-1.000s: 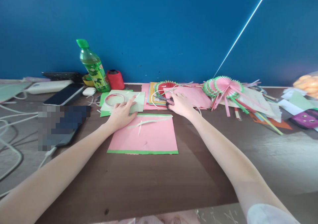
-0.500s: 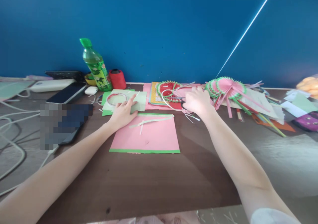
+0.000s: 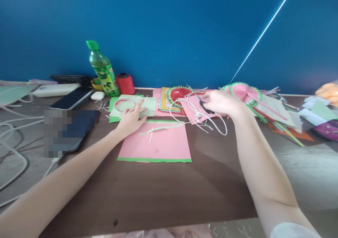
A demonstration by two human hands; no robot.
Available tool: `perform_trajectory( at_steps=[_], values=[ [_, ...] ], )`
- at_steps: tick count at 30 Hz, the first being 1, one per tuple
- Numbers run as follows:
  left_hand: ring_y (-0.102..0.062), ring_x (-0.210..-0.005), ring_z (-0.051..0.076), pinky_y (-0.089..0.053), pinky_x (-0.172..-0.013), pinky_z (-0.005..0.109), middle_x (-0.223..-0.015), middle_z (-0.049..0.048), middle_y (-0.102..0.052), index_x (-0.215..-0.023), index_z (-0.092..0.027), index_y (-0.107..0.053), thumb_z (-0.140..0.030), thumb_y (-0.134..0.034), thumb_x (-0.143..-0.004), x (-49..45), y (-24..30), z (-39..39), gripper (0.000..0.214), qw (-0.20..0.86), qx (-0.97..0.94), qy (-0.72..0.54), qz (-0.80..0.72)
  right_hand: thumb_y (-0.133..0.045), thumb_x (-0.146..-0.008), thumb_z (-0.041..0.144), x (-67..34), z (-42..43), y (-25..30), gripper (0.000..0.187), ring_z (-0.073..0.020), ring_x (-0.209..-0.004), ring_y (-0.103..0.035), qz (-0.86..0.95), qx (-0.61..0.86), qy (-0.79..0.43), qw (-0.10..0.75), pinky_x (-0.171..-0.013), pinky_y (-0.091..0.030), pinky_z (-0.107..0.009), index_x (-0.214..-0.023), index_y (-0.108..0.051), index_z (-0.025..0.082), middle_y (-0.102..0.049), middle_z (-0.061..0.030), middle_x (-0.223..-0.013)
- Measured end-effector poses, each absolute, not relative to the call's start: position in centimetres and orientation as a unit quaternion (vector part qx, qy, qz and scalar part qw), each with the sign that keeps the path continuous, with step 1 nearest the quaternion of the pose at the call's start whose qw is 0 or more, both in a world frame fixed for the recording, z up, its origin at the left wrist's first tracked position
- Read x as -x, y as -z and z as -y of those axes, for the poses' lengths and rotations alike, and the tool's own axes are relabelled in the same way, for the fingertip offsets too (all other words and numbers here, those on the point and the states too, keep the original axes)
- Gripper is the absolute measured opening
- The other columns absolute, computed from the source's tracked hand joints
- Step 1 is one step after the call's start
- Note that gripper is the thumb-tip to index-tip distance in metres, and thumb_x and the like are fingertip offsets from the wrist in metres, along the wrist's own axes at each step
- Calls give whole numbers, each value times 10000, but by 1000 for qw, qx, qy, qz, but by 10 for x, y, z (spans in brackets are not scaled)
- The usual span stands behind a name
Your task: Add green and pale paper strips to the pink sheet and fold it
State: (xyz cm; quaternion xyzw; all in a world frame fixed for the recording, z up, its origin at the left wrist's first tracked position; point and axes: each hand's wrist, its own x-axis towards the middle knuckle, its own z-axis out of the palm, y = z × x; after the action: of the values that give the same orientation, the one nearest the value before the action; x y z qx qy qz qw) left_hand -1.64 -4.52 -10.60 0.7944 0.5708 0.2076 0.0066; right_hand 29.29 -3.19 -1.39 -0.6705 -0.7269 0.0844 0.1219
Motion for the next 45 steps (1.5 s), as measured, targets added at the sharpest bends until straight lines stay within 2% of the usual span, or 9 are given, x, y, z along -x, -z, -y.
perform_trajectory(
  at_steps=[2, 4, 8, 13, 20, 24, 32, 37, 45],
  values=[
    [-523, -1067, 252, -315, -859, 389, -1146, 41, -606, -1389, -193, -124, -243, -398, -831, 17, 106, 45, 624, 9, -794, -210, -571, -562, -714, 239, -276, 41, 10, 446, -155, -547, -559, 729, 650, -156, 147, -466, -411, -260, -1157, -520, 219, -642, -60, -881],
    [-538, -1041, 251, -325, -853, 388, -1127, 39, -616, -1392, -198, -107, -243, -419, -819, 17, 105, 45, 654, 7, -794, -212, -570, -542, -760, 299, -256, 49, 10, 423, -160, -594, -579, 739, 591, -258, 196, -484, -428, -255, -1172, -487, 224, -627, -55, -874],
    [-544, -1037, 244, -349, -853, 381, -1089, 32, -631, -1394, -215, -104, -217, -461, -796, 15, 103, 45, 696, -11, -800, -209, -563, -564, -775, 375, -224, 55, 24, 295, -156, -629, -600, 730, 475, -464, 165, -515, -449, -243, -1010, -542, 198, -578, -39, -803],
    [-562, -1005, 242, -414, -810, 332, -1057, 68, -631, -1392, -198, -158, -238, -495, -806, 14, 99, 45, 676, -16, -820, -164, -548, -559, -796, 411, -211, 52, 45, 264, -126, -608, -585, 676, 429, -574, 171, -586, -481, -255, -930, -527, 185, -515, -6, -735],
    [-614, -850, 185, -441, -775, 292, -919, 30, -667, -1356, -205, -247, -272, -426, -835, 31, 91, 31, 555, 152, -778, -267, -548, -591, -728, 558, -191, 48, 67, 430, -139, -544, -593, 620, 433, -608, 243, -483, -439, -228, -850, -505, 156, -525, -2, -658],
    [-612, -846, 139, -450, -739, 250, -916, 14, -682, -1362, -188, -210, -112, -378, -747, 49, 81, 19, 643, 253, -758, -265, -539, -605, -729, 517, -178, 42, 75, 392, -115, -466, -531, 644, 430, -572, 270, -441, -371, -214, -841, -530, 149, -505, 21, -550],
    [-555, -999, 187, -419, -809, 272, -1078, 21, -623, -1381, -251, -145, -258, -655, -608, 60, 78, 14, 926, 212, -825, -123, -509, -590, -731, 534, -194, 29, 74, 408, -97, -440, -504, 646, 376, -596, 292, -399, -267, -202, -855, -549, 147, -491, 24, -578],
    [-569, -956, 176, -418, -779, 254, -1044, -9, -636, -1359, -319, -215, -208, -595, -675, 56, 77, 18, 790, 163, -836, -116, -512, -540, -775, 531, -213, 22, 63, 381, -80, -432, -477, 602, 392, -610, 336, -412, -320, -196, -886, -537, 167, -491, 30, -586],
    [-589, -908, 163, -408, -763, 244, -1004, -15, -660, -1373, -275, -203, -259, -497, -778, 53, 69, 22, 664, 95, -848, -111, -510, -557, -764, 525, -219, 21, 59, 386, -79, -426, -485, 586, 392, -618, 347, -434, -381, -193, -851, -527, 150, -508, 25, -569]
  ],
)
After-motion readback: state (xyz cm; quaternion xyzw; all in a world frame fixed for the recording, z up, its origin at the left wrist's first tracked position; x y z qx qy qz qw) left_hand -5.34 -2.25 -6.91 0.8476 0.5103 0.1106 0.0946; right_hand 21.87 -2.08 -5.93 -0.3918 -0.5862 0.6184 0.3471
